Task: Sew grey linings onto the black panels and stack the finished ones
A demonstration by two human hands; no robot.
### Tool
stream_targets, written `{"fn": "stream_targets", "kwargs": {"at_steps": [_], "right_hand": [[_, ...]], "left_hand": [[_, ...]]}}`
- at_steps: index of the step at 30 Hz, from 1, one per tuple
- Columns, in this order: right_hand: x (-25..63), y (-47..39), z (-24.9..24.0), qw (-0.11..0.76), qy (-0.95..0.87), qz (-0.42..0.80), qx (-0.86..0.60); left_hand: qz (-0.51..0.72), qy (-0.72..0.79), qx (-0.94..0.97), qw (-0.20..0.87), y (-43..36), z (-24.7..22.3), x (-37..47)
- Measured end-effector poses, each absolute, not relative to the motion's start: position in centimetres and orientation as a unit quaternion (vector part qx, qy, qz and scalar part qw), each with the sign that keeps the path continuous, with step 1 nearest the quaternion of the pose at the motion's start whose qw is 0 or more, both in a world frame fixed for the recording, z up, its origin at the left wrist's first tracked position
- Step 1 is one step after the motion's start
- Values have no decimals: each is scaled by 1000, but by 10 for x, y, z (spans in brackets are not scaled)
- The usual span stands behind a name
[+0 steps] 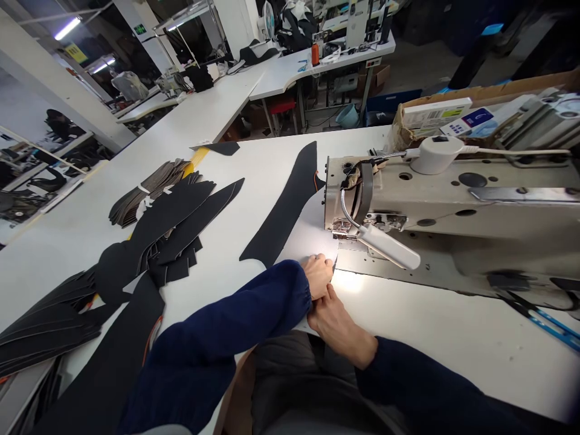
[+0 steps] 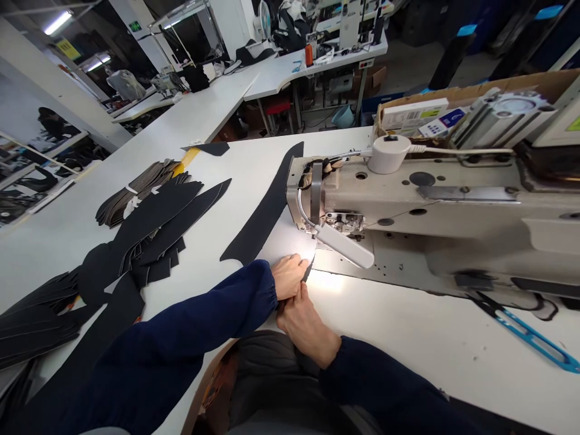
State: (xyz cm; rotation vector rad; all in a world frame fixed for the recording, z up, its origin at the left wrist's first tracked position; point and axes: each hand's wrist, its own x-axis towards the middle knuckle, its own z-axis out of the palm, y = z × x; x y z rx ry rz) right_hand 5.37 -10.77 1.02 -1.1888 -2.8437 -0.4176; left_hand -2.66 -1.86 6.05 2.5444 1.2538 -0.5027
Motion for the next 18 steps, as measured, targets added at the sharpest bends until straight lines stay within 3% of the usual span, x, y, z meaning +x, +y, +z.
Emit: {"fn": "stream_targets", "kwargs": {"at_steps": [7, 14, 18], "right_hand": [[40, -112, 24, 13, -921, -68, -384], [45, -104, 6, 19, -899, -151, -411], [45, -97, 9, 10, -919, -84, -385]], "left_hand": [[-150, 417, 888, 126, -3, 53, -13], [-162, 466, 856, 152, -5, 61, -29], [-172, 448, 866, 141, -9, 63, -27]]}}
